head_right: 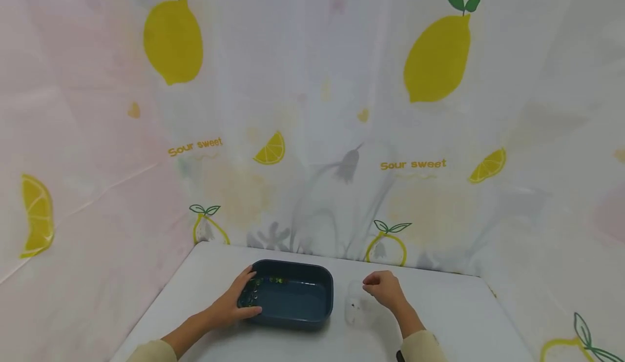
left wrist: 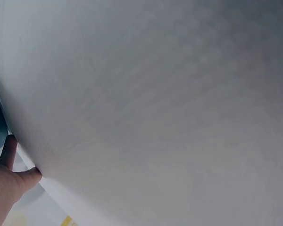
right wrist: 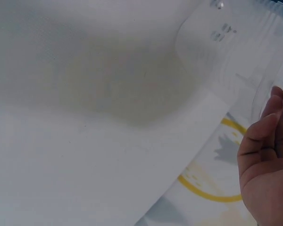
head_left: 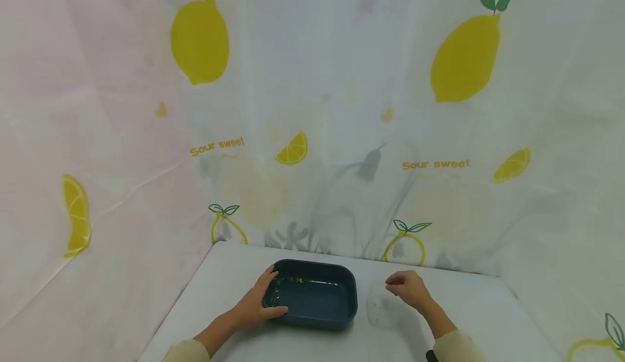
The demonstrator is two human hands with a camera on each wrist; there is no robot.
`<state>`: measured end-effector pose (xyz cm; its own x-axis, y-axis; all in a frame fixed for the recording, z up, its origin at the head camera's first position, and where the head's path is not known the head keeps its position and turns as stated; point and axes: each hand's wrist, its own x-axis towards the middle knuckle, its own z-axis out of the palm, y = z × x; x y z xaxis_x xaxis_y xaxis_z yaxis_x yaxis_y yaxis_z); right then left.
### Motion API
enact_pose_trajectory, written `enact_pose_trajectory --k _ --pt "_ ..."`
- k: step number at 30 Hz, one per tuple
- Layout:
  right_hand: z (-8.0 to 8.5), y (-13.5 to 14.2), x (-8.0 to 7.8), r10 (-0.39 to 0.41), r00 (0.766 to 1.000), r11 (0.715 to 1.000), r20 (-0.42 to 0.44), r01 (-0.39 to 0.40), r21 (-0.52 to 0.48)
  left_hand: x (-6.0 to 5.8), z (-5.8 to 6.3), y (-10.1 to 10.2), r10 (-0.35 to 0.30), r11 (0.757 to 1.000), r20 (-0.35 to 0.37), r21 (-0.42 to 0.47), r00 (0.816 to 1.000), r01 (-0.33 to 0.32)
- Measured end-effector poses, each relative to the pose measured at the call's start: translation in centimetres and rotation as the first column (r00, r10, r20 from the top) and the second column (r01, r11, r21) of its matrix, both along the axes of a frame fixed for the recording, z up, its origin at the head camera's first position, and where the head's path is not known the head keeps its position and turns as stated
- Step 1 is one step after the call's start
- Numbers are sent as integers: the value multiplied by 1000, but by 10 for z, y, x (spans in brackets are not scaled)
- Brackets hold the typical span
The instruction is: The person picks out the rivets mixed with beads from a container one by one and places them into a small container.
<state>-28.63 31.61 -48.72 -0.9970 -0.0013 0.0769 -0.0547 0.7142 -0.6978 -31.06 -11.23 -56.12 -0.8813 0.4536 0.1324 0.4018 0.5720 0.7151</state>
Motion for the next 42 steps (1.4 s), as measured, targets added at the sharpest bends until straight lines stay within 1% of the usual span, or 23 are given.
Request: enact_pose_trajectory --k 3,5,9,12,15,18,21,23,26,30,32,37,42 --pt "-2 0 2 -3 1000 1000 -21 3 -23 1 -3 0 3 1000 -15 22 1000 -3" --pt "-2 0 2 -8 1000 1000 -26 7 -26 2 -3 0 0 1000 -16 21 1000 1" --pt "-3 0 3 -17 1000 1000 -25 17 -7 3 -2 1 -10 1000 10 10 1000 10" --pt "-3 -2 4 -4 999 1000 -34 4 -6 3 0 -1 -4 1000 20 4 1000 4" --pt "0 -2 1 18 999 1000 -44 -18 -1 1 3 -1 1 1000 21 9 1000 -1" --pt "0 -1 -3 18 998 1000 -54 -18 1 -2 6 -2 -4 1000 18 10 1000 4" --pt "-1 1 -4 18 997 1000 -71 -19 -4 -5 5 -1 -4 1000 1 12 1000 4" --pt "-2 1 -5 37 995 999 -97 -37 0 -6 4 0 1 1000 -12 17 1000 -1" --pt "-5 2 -2 36 996 999 -79 -36 -1 -3 0 0 -2 1000 -1 13 1000 2" --pt "-11 2 3 -24 999 1000 -27 24 -2 3 -6 2 -18 1000 28 -5 999 18" --pt "-12 1 4 -36 999 999 -35 36 7 3 -7 2 -16 1000 22 3 1000 16" --pt "-8 -3 3 -19 999 1000 -45 20 16 2 -4 0 -3 1000 14 2 1000 3" --pt "-6 -3 2 -17 999 1000 -37 17 8 2 0 -2 -17 1000 24 -4 1000 17"
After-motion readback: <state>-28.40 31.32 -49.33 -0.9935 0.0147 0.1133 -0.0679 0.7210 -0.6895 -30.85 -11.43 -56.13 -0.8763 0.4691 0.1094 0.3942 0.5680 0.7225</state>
